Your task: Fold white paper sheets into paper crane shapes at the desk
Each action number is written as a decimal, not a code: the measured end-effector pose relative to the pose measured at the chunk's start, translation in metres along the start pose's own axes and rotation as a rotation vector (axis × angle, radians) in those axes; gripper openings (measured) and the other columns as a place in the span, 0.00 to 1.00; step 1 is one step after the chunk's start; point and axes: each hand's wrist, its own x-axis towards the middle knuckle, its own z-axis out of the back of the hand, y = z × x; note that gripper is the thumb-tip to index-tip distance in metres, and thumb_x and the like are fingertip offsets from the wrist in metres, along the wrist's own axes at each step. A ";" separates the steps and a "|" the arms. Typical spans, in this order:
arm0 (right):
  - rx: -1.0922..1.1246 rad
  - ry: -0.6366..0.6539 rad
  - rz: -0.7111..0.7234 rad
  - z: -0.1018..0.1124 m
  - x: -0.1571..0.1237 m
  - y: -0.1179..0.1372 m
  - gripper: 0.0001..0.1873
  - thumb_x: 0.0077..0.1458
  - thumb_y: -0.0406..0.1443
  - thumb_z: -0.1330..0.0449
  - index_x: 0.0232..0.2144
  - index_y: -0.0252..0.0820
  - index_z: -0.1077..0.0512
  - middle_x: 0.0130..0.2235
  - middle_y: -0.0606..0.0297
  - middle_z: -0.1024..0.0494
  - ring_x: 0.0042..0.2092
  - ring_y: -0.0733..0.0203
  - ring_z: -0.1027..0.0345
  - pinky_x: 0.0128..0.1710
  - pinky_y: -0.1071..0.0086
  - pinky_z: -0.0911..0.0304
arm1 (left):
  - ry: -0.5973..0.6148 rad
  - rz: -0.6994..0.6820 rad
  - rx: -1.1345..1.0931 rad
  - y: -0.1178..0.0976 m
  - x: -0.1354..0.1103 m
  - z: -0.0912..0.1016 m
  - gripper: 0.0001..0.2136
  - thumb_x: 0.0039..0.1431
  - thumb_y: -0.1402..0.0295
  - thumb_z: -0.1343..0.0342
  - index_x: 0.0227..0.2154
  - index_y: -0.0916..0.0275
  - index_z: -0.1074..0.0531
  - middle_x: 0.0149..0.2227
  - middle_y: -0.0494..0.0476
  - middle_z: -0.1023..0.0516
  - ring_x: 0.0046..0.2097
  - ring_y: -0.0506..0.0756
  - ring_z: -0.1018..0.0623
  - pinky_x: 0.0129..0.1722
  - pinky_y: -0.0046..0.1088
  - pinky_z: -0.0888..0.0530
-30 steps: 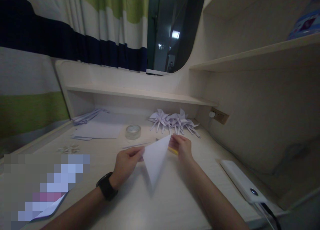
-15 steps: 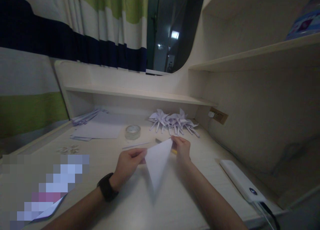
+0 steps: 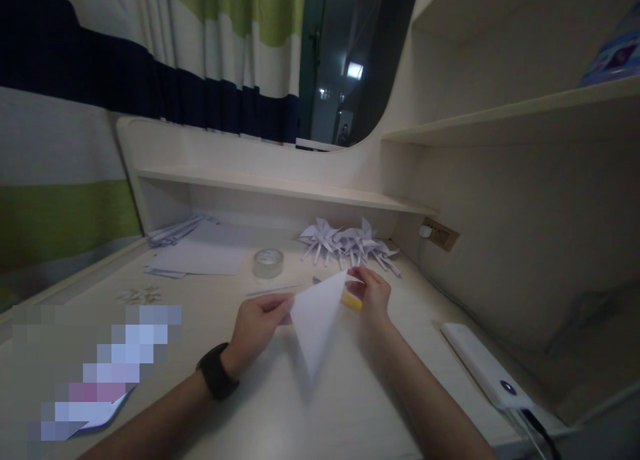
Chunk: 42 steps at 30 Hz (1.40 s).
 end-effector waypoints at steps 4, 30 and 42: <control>-0.117 0.239 -0.165 -0.008 -0.015 -0.006 0.21 0.37 0.51 0.33 0.21 0.38 0.28 0.22 0.65 0.24 0.19 0.66 0.34 0.20 0.72 0.37 | -0.079 0.001 -0.002 -0.004 0.002 0.003 0.14 0.47 0.63 0.36 0.34 0.68 0.20 0.34 0.60 0.17 0.34 0.57 0.19 0.33 0.29 0.20; -0.282 0.373 -0.320 -0.014 -0.033 -0.015 0.22 0.34 0.49 0.30 0.19 0.36 0.28 0.19 0.64 0.26 0.18 0.66 0.34 0.19 0.73 0.36 | -0.186 -0.052 0.051 -0.009 0.004 0.006 0.11 0.47 0.66 0.37 0.31 0.67 0.20 0.32 0.59 0.17 0.33 0.58 0.18 0.33 0.31 0.19; -0.315 0.419 -0.299 -0.013 -0.032 -0.025 0.21 0.33 0.48 0.29 0.17 0.35 0.28 0.17 0.63 0.27 0.17 0.66 0.35 0.18 0.73 0.38 | -0.210 -0.036 0.029 -0.011 0.006 0.007 0.11 0.47 0.65 0.36 0.32 0.69 0.20 0.32 0.60 0.17 0.34 0.58 0.18 0.34 0.31 0.19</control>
